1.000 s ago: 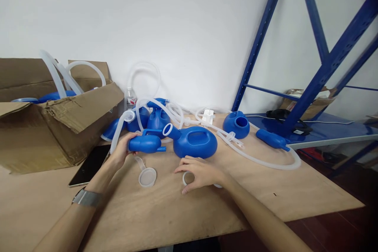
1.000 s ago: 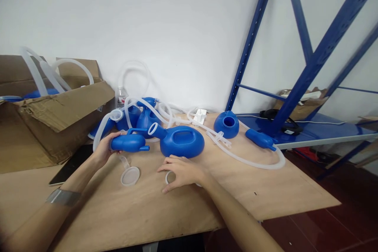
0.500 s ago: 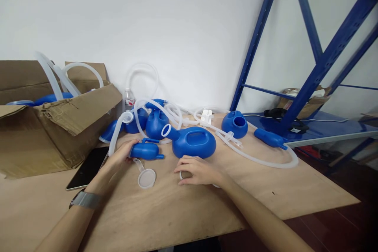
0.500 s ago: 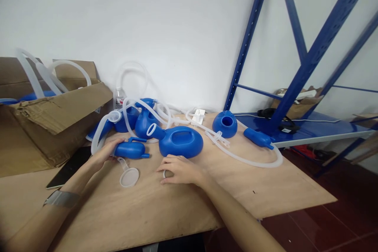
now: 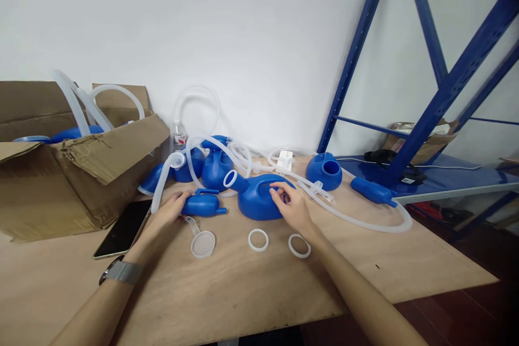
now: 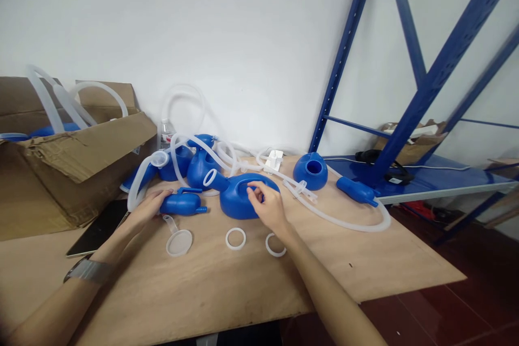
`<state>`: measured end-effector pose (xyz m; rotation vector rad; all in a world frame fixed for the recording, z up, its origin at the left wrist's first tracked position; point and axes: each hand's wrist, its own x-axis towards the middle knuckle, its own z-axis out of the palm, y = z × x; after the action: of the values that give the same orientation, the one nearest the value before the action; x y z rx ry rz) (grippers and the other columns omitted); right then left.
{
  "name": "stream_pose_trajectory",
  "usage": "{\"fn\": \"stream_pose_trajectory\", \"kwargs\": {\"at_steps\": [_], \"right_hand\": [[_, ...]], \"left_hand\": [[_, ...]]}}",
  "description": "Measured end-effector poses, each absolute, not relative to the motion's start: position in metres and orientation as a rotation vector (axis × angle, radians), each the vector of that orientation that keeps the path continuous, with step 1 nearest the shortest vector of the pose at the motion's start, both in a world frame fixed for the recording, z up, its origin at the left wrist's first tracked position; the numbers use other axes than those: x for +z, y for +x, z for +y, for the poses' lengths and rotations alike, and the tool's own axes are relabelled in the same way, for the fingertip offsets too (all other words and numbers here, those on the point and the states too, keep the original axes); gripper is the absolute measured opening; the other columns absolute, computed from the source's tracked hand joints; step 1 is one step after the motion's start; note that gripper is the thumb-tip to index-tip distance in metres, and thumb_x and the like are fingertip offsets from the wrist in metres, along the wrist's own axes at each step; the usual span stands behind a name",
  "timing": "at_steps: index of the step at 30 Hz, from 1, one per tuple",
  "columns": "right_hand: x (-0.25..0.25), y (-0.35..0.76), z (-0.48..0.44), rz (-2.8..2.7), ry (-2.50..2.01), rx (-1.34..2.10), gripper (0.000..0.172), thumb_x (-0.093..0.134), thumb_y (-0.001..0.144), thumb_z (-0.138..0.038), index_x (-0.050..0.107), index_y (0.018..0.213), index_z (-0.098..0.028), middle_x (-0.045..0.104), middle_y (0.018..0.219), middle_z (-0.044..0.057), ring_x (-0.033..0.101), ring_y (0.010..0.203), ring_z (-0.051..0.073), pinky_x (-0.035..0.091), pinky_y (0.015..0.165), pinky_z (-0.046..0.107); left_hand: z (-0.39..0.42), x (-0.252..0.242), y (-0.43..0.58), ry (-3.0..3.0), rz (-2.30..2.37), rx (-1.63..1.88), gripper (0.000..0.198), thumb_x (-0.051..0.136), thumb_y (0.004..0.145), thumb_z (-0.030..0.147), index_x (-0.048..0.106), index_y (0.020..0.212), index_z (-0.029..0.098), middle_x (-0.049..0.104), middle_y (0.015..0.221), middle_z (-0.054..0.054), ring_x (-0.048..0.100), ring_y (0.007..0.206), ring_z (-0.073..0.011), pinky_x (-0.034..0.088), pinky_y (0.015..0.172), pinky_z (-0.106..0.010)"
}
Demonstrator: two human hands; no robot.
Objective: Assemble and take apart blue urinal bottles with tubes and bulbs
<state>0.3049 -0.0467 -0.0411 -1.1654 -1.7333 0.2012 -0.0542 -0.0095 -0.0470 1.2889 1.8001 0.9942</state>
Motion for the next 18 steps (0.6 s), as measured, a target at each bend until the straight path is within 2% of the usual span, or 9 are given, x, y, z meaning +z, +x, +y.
{"fn": "stream_pose_trajectory", "kwargs": {"at_steps": [2,6,11,18], "right_hand": [[-0.042,0.310,-0.041,-1.666,-1.175,0.140,0.028,0.056,0.098,-0.042,0.072,0.107,-0.021,0.065,0.078,0.004,0.061,0.071,0.020,0.053,0.073,0.035],[-0.048,0.317,-0.031,-1.660,-1.190,0.034,0.027,0.056,0.098,-0.039,0.070,0.114,-0.022,0.067,0.099,0.008,0.063,0.095,0.026,0.053,0.091,0.042],[-0.054,0.330,-0.021,-1.593,-1.245,-0.036,0.032,0.055,0.098,-0.040,0.066,0.122,-0.022,0.060,0.119,0.013,0.058,0.118,0.030,0.047,0.108,0.049],[-0.068,0.342,-0.008,-1.629,-1.301,0.000,0.038,0.050,0.100,-0.042,0.061,0.131,-0.022,0.058,0.126,0.013,0.056,0.125,0.030,0.043,0.113,0.049]], "left_hand": [[-0.009,-0.048,-0.054,1.297,1.808,0.996,0.042,0.063,0.082,0.056,0.074,0.100,0.020,0.069,0.076,-0.007,0.066,0.055,-0.0261,0.042,0.041,-0.030],[-0.009,-0.049,-0.054,1.333,1.797,0.988,0.044,0.062,0.082,0.058,0.074,0.102,0.020,0.069,0.077,-0.006,0.067,0.057,-0.0260,0.042,0.042,-0.030],[-0.010,-0.049,-0.054,1.338,1.806,0.978,0.047,0.059,0.083,0.061,0.074,0.099,0.019,0.067,0.070,-0.006,0.067,0.060,-0.0276,0.040,0.042,-0.030],[-0.014,-0.046,-0.049,1.453,1.797,0.984,0.045,0.058,0.082,0.061,0.073,0.094,0.021,0.070,0.077,-0.006,0.067,0.060,-0.0267,0.043,0.043,-0.030]]}}
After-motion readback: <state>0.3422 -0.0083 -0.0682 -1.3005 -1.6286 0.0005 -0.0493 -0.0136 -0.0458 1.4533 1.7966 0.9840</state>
